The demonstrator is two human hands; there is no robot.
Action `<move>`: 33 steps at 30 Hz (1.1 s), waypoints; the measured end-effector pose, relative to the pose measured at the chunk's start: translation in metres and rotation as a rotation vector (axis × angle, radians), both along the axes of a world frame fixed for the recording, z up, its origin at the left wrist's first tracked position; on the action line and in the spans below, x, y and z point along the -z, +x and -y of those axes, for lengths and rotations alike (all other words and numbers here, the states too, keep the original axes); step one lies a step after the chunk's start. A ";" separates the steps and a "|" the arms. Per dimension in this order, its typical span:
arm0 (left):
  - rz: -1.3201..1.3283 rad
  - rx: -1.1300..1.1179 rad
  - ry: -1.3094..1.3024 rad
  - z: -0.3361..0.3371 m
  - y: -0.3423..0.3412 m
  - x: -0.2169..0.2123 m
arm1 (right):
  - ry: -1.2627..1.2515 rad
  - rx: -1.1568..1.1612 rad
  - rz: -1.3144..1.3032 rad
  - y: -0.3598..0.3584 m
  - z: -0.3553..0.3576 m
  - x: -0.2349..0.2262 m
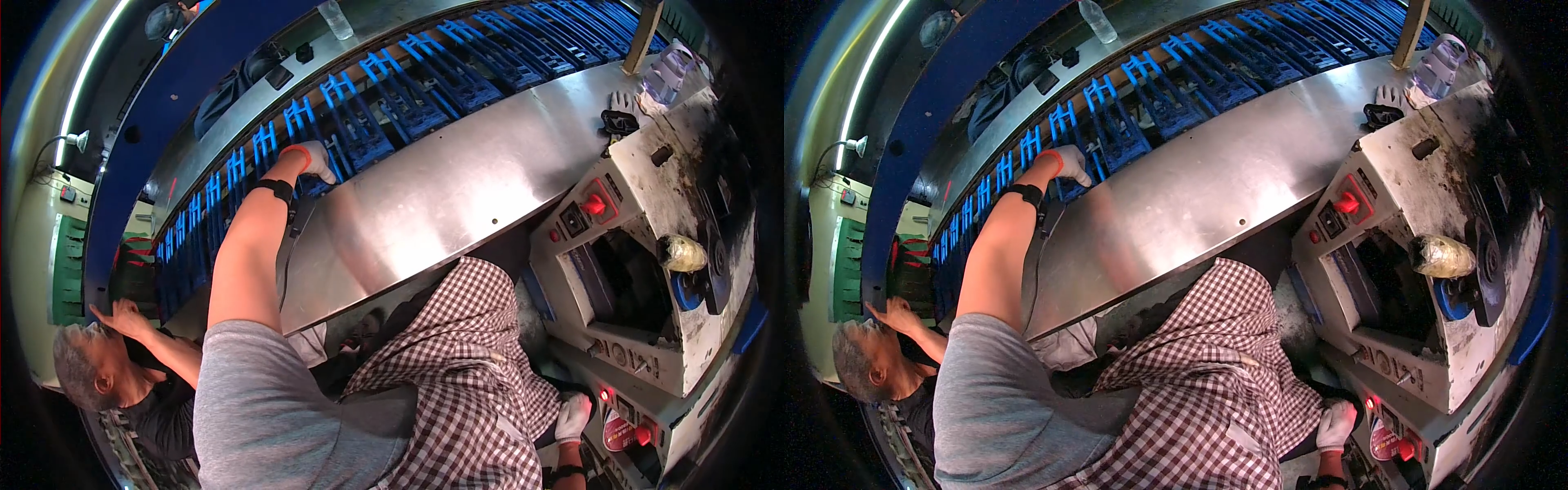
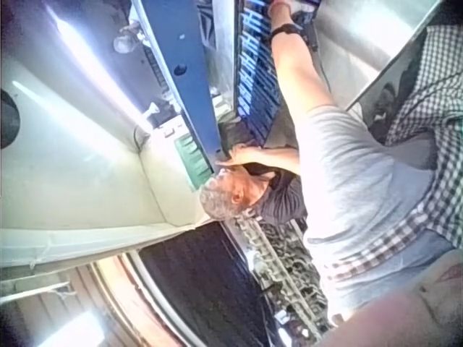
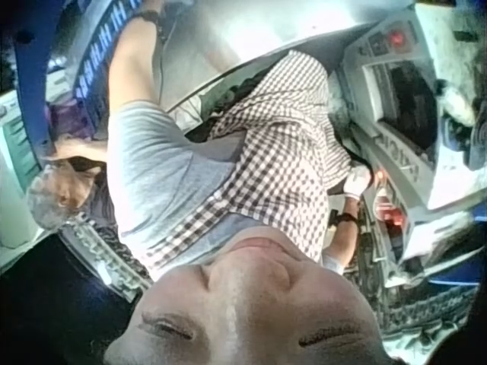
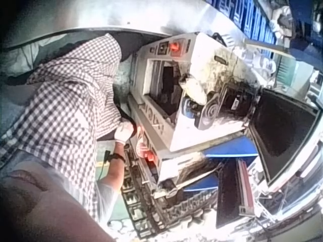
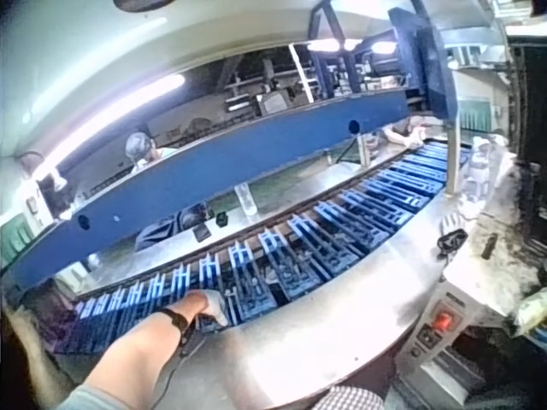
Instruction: Attaching soles to shoe uppers using a specialized pressing machine.
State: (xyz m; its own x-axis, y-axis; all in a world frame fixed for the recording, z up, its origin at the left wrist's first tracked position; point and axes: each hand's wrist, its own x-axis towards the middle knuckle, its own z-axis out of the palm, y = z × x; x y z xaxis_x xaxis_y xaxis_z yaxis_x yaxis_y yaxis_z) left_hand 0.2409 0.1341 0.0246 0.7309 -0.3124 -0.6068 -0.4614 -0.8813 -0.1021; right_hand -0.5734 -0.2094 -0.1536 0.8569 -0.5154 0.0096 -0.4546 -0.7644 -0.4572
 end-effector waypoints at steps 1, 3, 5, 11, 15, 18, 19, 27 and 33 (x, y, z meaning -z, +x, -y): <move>-0.003 0.000 0.000 0.003 0.000 0.000 | 0.000 0.000 -0.003 -0.003 0.001 0.003; 0.018 0.028 0.042 0.010 0.000 -0.001 | 0.004 -0.011 -0.037 -0.011 0.004 0.011; 0.016 0.039 0.064 0.023 -0.006 -0.001 | 0.009 -0.011 -0.022 -0.006 0.002 0.007; -0.010 0.039 0.199 0.035 -0.010 -0.004 | 0.043 0.032 -0.034 -0.013 0.002 0.013; 0.012 0.031 0.078 0.010 0.001 0.003 | 0.087 0.118 -0.024 -0.019 0.000 0.023; -0.096 -0.164 0.004 -0.009 0.002 -0.010 | 0.054 0.062 -0.029 -0.018 0.001 0.020; -0.100 -0.197 0.000 -0.015 0.001 -0.015 | 0.066 0.070 -0.034 -0.019 0.002 0.022; -0.162 -0.318 0.075 -0.053 0.008 -0.006 | -0.010 0.005 0.007 -0.010 0.003 0.014; -0.138 -0.214 0.155 -0.051 0.012 0.004 | 0.015 0.012 -0.052 -0.017 0.005 0.023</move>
State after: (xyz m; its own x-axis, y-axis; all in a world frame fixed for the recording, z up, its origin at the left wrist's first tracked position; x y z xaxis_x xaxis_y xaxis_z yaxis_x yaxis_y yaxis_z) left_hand 0.2525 0.1855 0.0207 0.6774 -0.0559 -0.7335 -0.2859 -0.9388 -0.1924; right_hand -0.5904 -0.2144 -0.1761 0.8500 -0.5251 -0.0422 -0.4868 -0.7524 -0.4438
